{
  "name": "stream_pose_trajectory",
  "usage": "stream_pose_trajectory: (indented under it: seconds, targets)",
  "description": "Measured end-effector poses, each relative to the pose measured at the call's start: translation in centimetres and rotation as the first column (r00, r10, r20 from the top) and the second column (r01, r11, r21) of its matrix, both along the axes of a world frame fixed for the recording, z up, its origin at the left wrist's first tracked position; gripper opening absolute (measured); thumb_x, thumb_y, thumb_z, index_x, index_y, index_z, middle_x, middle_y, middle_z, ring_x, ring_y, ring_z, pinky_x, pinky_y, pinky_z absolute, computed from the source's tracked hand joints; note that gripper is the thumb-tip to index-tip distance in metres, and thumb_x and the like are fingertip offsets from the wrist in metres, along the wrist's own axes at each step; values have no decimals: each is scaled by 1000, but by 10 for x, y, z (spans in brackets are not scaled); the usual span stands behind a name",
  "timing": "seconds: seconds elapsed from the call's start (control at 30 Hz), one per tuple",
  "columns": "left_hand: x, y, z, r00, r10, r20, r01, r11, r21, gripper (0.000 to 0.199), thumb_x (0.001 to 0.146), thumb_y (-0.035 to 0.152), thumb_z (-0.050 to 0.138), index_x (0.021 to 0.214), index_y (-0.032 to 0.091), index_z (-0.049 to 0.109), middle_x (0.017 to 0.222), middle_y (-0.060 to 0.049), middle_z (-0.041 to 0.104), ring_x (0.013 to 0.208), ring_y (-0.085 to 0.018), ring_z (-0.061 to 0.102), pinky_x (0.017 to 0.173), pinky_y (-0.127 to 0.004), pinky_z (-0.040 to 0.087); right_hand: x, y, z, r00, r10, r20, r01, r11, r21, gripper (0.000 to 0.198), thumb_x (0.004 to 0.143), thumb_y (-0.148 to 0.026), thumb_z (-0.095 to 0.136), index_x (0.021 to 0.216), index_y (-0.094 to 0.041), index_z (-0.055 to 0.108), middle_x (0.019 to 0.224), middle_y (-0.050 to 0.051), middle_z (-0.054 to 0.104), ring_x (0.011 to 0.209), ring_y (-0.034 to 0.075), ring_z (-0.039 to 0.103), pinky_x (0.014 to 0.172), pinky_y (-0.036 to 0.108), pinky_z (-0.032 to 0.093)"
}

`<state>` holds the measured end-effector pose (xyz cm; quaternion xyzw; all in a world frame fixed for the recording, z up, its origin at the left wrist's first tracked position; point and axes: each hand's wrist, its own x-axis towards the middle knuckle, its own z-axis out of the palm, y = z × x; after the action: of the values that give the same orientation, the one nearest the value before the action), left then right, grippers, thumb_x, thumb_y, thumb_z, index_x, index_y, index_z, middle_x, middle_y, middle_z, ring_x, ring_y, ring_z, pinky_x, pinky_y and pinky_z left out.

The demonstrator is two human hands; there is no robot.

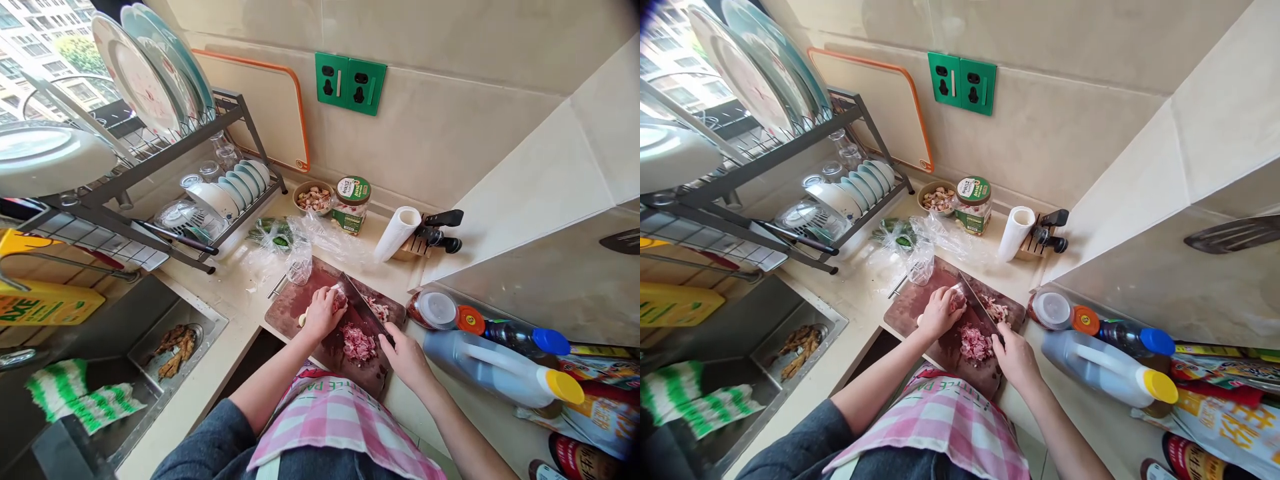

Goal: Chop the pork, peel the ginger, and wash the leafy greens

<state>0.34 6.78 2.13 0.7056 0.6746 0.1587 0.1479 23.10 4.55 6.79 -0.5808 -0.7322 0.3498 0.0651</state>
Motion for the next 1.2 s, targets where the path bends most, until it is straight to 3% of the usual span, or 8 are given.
stream_pose_trajectory:
  seconds: [0.33, 0.57, 0.8, 1.03, 1.2]
  targets:
    - [-9, 9, -8, 999, 32, 33, -30, 999, -44, 40, 72, 27, 64, 107, 18, 48, 106, -10, 53, 99, -25, 50, 87, -39, 44, -22, 15, 11, 972, 155, 175, -127, 979, -159, 25, 90, -24, 31, 105, -17, 50, 79, 6, 66, 73, 17, 62, 59, 24, 33]
    - [-10, 11, -16, 995, 76, 67, -76, 997, 7, 31, 75, 28, 61, 102, 19, 48, 100, -9, 55, 94, -24, 51, 84, -39, 44, -61, 48, 19, 944, 190, 268, -157, 978, -138, 21, 90, -23, 33, 97, -16, 51, 82, 9, 66, 76, 19, 63, 63, 26, 36]
    - [-8, 16, -12, 994, 101, 32, -99, 993, -57, 22, 76, 25, 58, 94, 19, 48, 95, -9, 56, 89, -24, 52, 81, -38, 44, -44, 37, 19, 929, 207, 307, -141, 965, -223, 26, 91, -23, 33, 112, -16, 48, 84, 10, 67, 74, 19, 65, 62, 26, 39]
    - [-8, 19, -7, 996, 91, -12, -92, 993, -77, 15, 78, 26, 54, 89, 19, 47, 89, -9, 56, 86, -24, 52, 78, -38, 43, -85, 66, 8, 904, 238, 355, -190, 968, -165, 24, 92, -24, 30, 105, -17, 49, 87, 10, 67, 80, 20, 65, 65, 27, 40]
    - [-11, 17, -10, 996, 81, 48, -78, 996, -52, 16, 78, 24, 54, 91, 19, 47, 92, -8, 57, 88, -23, 52, 81, -37, 42, -58, 54, 0, 897, 269, 350, -212, 958, -193, 23, 92, -25, 32, 105, -17, 49, 85, 10, 67, 79, 20, 65, 65, 27, 40]
